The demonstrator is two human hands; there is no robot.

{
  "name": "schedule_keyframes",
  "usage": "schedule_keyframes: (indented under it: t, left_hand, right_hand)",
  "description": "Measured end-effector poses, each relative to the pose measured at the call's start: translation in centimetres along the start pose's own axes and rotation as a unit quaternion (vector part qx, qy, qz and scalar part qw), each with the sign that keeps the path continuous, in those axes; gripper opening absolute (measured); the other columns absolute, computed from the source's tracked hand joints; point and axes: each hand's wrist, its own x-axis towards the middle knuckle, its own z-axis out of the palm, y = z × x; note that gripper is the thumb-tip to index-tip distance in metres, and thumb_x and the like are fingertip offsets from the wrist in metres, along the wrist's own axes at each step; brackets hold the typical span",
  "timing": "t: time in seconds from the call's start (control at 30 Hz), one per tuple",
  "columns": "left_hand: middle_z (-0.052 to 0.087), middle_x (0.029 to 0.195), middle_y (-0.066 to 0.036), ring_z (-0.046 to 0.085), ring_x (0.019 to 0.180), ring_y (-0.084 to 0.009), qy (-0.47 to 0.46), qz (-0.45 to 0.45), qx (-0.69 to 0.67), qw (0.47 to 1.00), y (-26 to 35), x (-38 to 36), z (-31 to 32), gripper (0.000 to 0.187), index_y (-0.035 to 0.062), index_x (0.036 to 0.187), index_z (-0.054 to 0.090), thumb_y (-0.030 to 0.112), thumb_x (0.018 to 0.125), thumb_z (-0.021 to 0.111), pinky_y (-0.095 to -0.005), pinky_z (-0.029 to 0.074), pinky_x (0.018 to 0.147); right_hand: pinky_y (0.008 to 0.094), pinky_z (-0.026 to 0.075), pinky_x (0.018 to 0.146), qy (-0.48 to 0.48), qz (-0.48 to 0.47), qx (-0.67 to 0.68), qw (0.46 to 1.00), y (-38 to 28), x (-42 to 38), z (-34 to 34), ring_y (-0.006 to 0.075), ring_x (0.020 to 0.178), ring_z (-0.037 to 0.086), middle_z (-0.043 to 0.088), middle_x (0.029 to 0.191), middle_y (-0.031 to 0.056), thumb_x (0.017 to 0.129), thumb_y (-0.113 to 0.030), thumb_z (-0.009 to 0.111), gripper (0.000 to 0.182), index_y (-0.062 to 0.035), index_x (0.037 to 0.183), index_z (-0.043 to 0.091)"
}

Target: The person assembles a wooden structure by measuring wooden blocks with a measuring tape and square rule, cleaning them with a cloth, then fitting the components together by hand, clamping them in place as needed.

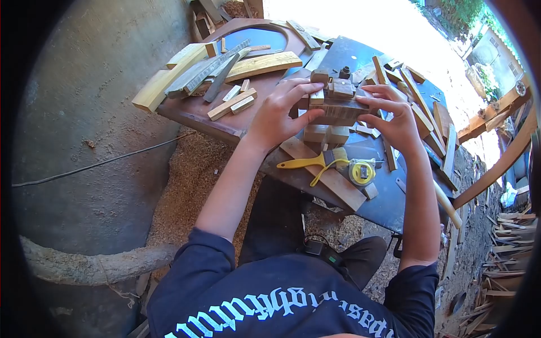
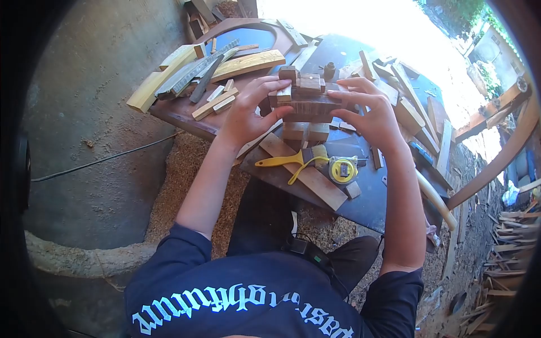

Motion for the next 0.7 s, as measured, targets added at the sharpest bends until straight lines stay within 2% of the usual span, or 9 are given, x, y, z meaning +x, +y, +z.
schedule_keyframes:
  t: [0.07, 0.17, 0.27, 0.37, 0.47, 0.57, 0.67, 0.7]
  left_hand:
    - [0.070, 0.133, -0.014, 0.065, 0.129, -0.0317, -0.002, -0.003, 0.011, 1.000, 0.4, 0.0, -0.2, 0.052, 0.0091, 0.135, 0.069, 0.025, 0.089, 0.087, -0.0425, 0.053, 0.109]
    - [0.070, 0.134, -0.012, 0.065, 0.130, -0.0303, 0.031, 0.038, 0.009, 0.999, -0.2, 0.0, -1.3, 0.049, 0.0100, 0.137, 0.069, 0.028, 0.094, 0.082, -0.0410, 0.054, 0.107]
    - [0.070, 0.135, -0.011, 0.068, 0.125, -0.0289, 0.108, -0.072, -0.037, 0.991, -1.4, -1.2, -3.0, 0.044, 0.0111, 0.136, 0.070, 0.031, 0.098, 0.078, -0.0407, 0.057, 0.101]
    - [0.074, 0.125, -0.014, 0.071, 0.116, -0.0304, 0.122, -0.220, 0.088, 0.964, -3.9, -2.3, -5.2, 0.036, 0.0100, 0.126, 0.076, 0.033, 0.098, 0.075, -0.0418, 0.057, 0.099]
    - [0.077, 0.120, -0.015, 0.075, 0.104, -0.0256, 0.053, -0.332, 0.205, 0.919, -8.5, -3.4, -7.2, 0.030, 0.0096, 0.118, 0.079, 0.031, 0.098, 0.074, -0.0389, 0.059, 0.092]
    - [0.079, 0.109, -0.017, 0.077, 0.102, -0.0266, -0.017, -0.370, 0.280, 0.886, -12.3, -2.7, -7.2, 0.028, 0.0091, 0.113, 0.081, 0.030, 0.096, 0.076, -0.0385, 0.059, 0.091]
    - [0.079, 0.113, -0.016, 0.075, 0.107, -0.0325, -0.154, -0.441, 0.332, 0.820, -12.5, 0.7, -6.6, 0.029, 0.0154, 0.112, 0.083, 0.038, 0.095, 0.076, -0.0448, 0.058, 0.096]
    - [0.079, 0.114, -0.016, 0.075, 0.108, -0.0324, -0.174, -0.440, 0.333, 0.816, -13.9, 1.1, -6.3, 0.030, 0.0157, 0.113, 0.083, 0.039, 0.095, 0.077, -0.0449, 0.058, 0.097]
  right_hand:
    - [0.0386, 0.057, 0.101, -0.004, 0.006, -0.007, 1.000, -0.4, 0.1, -0.2, 0.0234, 0.117, 0.072, 0.070, 0.136, 0.0083, 0.080, -0.009, 0.090, 0.045, -0.0226, 0.122, 0.083]
    - [0.0387, 0.057, 0.101, 0.006, 0.004, -0.011, 1.000, -0.3, 0.0, 0.1, 0.0237, 0.117, 0.072, 0.070, 0.136, 0.0086, 0.080, -0.009, 0.090, 0.045, -0.0224, 0.122, 0.083]
    - [0.0391, 0.056, 0.103, 0.015, -0.013, -0.019, 1.000, 0.0, -0.1, 0.1, 0.0238, 0.119, 0.071, 0.071, 0.135, 0.0091, 0.080, -0.009, 0.090, 0.045, -0.0226, 0.122, 0.083]
    - [0.0396, 0.055, 0.104, 0.009, -0.005, 0.001, 1.000, 0.1, -0.1, 0.1, 0.0238, 0.120, 0.069, 0.071, 0.134, 0.0094, 0.080, -0.010, 0.090, 0.044, -0.0227, 0.122, 0.083]
    - [0.0384, 0.055, 0.102, 0.011, 0.001, 0.012, 1.000, -0.2, -0.1, 0.1, 0.0217, 0.115, 0.070, 0.071, 0.133, 0.0080, 0.081, -0.010, 0.090, 0.044, -0.0227, 0.122, 0.083]
    - [0.0372, 0.056, 0.101, 0.021, -0.016, -0.006, 1.000, -0.3, -0.1, 0.2, 0.0203, 0.110, 0.071, 0.071, 0.132, 0.0067, 0.081, -0.010, 0.090, 0.043, -0.0233, 0.122, 0.083]
    - [0.0375, 0.056, 0.101, 0.010, 0.012, 0.020, 1.000, -0.4, -0.2, 0.2, 0.0209, 0.111, 0.071, 0.071, 0.132, 0.0061, 0.081, -0.011, 0.090, 0.043, -0.0242, 0.122, 0.083]
    - [0.0379, 0.057, 0.101, 0.007, 0.021, 0.023, 0.999, -0.4, -0.3, 0.2, 0.0214, 0.112, 0.071, 0.071, 0.132, 0.0060, 0.081, -0.011, 0.090, 0.043, -0.0244, 0.121, 0.083]
